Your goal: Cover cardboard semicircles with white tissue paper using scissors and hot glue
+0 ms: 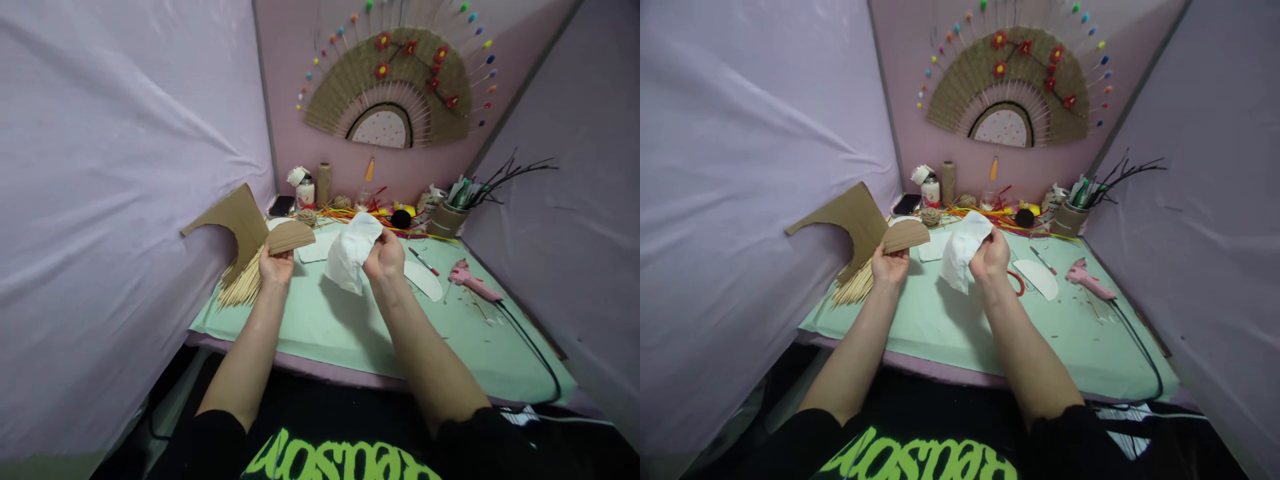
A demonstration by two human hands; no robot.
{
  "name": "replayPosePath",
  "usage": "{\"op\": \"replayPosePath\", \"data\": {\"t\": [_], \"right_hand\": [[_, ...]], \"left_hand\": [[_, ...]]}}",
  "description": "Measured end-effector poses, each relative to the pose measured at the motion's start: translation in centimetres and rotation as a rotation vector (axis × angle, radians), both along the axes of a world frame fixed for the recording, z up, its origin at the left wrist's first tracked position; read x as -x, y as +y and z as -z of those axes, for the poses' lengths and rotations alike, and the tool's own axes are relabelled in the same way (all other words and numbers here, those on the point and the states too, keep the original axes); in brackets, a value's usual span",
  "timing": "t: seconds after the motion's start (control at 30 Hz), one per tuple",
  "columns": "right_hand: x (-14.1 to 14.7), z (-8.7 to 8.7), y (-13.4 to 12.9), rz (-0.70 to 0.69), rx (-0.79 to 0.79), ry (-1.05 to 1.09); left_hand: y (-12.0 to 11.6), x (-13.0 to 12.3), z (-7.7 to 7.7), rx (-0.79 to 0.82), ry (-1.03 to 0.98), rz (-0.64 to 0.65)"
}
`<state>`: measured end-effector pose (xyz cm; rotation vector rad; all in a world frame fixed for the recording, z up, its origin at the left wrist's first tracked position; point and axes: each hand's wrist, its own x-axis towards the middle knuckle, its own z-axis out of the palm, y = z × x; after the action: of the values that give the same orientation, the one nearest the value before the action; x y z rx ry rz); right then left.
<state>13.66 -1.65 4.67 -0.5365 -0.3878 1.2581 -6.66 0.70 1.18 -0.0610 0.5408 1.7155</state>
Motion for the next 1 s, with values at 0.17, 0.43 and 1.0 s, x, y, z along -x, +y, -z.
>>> {"op": "replayPosePath", "data": {"t": [0.17,0.43,1.0], "right_hand": [[-0.6,5.7,-2.0,0.294,0.158,-0.236],[-3.7,9.0,-10.7,0.218,0.37,-0.738],[-3.3,7.0,-5.3,0.248,-0.04,-1.525]], "left_hand": [[-0.2,0.0,-0.1,-0.01,-0.007,0.01],[-0.4,-0.8,-0.4,0.061,0.092,0.134],[-8.3,-6.5,1.9,-0.189,0.895,0.478]]}}
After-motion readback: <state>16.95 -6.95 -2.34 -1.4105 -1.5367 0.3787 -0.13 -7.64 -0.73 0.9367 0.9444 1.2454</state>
